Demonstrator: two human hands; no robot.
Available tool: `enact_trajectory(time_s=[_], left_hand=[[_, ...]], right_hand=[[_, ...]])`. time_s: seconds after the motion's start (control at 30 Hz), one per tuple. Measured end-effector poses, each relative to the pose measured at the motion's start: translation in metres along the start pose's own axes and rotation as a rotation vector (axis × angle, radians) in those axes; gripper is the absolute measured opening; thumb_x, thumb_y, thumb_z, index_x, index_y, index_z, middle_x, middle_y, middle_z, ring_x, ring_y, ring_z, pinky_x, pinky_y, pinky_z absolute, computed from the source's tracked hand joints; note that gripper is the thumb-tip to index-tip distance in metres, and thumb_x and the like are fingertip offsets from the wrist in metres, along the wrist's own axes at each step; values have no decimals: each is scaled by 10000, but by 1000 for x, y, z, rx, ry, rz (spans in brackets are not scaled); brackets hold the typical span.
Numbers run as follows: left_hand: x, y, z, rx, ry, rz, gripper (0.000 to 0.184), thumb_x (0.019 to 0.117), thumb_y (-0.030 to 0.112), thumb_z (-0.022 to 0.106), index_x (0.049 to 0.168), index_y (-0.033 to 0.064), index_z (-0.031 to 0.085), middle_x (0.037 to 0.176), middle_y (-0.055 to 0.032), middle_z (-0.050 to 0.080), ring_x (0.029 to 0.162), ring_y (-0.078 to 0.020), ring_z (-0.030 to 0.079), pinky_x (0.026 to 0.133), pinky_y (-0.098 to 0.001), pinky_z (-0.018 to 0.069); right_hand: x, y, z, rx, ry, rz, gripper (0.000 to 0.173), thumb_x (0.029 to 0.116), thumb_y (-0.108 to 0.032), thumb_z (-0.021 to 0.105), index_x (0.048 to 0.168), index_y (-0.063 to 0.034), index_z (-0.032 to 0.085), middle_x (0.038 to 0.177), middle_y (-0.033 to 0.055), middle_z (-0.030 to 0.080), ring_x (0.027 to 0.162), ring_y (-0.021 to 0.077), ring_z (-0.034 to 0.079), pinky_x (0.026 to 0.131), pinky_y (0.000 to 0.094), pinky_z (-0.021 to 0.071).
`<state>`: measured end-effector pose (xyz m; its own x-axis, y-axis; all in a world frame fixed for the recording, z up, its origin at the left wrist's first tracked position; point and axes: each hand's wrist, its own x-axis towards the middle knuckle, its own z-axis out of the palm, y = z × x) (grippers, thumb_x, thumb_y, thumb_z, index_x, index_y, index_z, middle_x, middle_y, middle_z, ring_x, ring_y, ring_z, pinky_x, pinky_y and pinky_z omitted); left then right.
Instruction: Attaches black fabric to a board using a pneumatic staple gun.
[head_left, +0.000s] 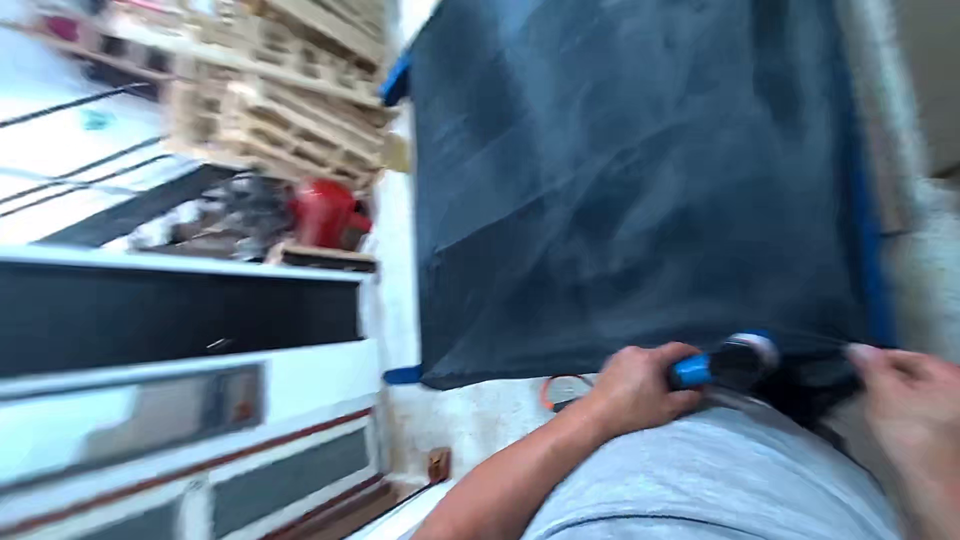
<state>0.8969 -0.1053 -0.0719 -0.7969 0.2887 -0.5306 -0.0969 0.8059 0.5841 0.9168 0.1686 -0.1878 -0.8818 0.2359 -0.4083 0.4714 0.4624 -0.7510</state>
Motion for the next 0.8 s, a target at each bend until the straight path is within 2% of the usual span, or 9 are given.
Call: enact_trajectory(time_s=[0.1, 0.2, 0.33, 0.4, 0.5, 0.6, 0.67, 0.8], left_hand=[[4, 0, 6, 18, 75, 52, 362, 860, 309, 794, 1196, 191, 728, 871, 9, 755, 752, -124, 722, 697, -434, 625], [9, -5, 11, 71, 114, 34, 288, 846, 335, 752, 1104, 207, 738, 803, 48, 732, 697, -84, 700, 643, -394, 612], [19, -6, 15, 142, 129, 59, 288, 843, 437, 719, 1047, 235, 736, 729, 97, 695, 631, -27, 659, 573, -324, 577], [26, -2, 16, 147, 117, 74, 279, 844, 448, 719, 1038, 248, 732, 718, 115, 688, 619, -6, 649, 557, -299, 570], [37, 6, 19, 160, 89, 103, 283, 852, 461, 717, 1049, 258, 731, 725, 125, 691, 624, 5, 649, 558, -282, 570], [44, 15, 21, 169, 52, 117, 277, 861, 460, 714, 1043, 252, 732, 722, 125, 688, 624, 13, 645, 563, -266, 564], [49, 20, 23, 180, 38, 123, 284, 859, 473, 713, 1028, 246, 730, 713, 123, 682, 616, 12, 640, 557, -265, 560], [56, 29, 26, 201, 23, 122, 279, 860, 480, 711, 1015, 249, 724, 703, 128, 674, 607, 11, 635, 545, -264, 555]], right_hand=[[4, 2, -2, -18, 34, 72, 382, 1025, -358, 621, 1037, 6, 738, 923, 211, 728, 861, 376, 709, 790, 651, 545], [14, 8, -3, -161, 19, 88, 415, 1029, -423, 575, 952, -59, 757, 835, 154, 722, 832, 355, 708, 774, 635, 546], [18, 24, 0, -196, 35, 52, 405, 1039, -439, 548, 874, -99, 693, 683, 96, 640, 678, 304, 658, 615, 566, 513], [15, 36, 5, -135, 116, -25, 373, 1033, -415, 565, 870, -105, 696, 695, 67, 641, 680, 258, 652, 622, 521, 518], [12, 43, 8, -32, 197, -70, 302, 1019, -381, 605, 927, -122, 730, 806, 37, 693, 781, 200, 679, 726, 474, 557], [10, 39, 6, 76, 205, -13, 234, 977, -366, 684, 955, -136, 718, 812, 10, 686, 714, 158, 644, 655, 426, 537], [10, 37, 1, 136, 204, 23, 202, 951, -351, 726, 941, -151, 700, 811, -13, 686, 708, 124, 646, 649, 393, 548], [16, 43, 2, 173, 205, 77, 216, 967, -351, 707, 939, -138, 717, 788, -4, 692, 718, 135, 659, 666, 420, 547]])
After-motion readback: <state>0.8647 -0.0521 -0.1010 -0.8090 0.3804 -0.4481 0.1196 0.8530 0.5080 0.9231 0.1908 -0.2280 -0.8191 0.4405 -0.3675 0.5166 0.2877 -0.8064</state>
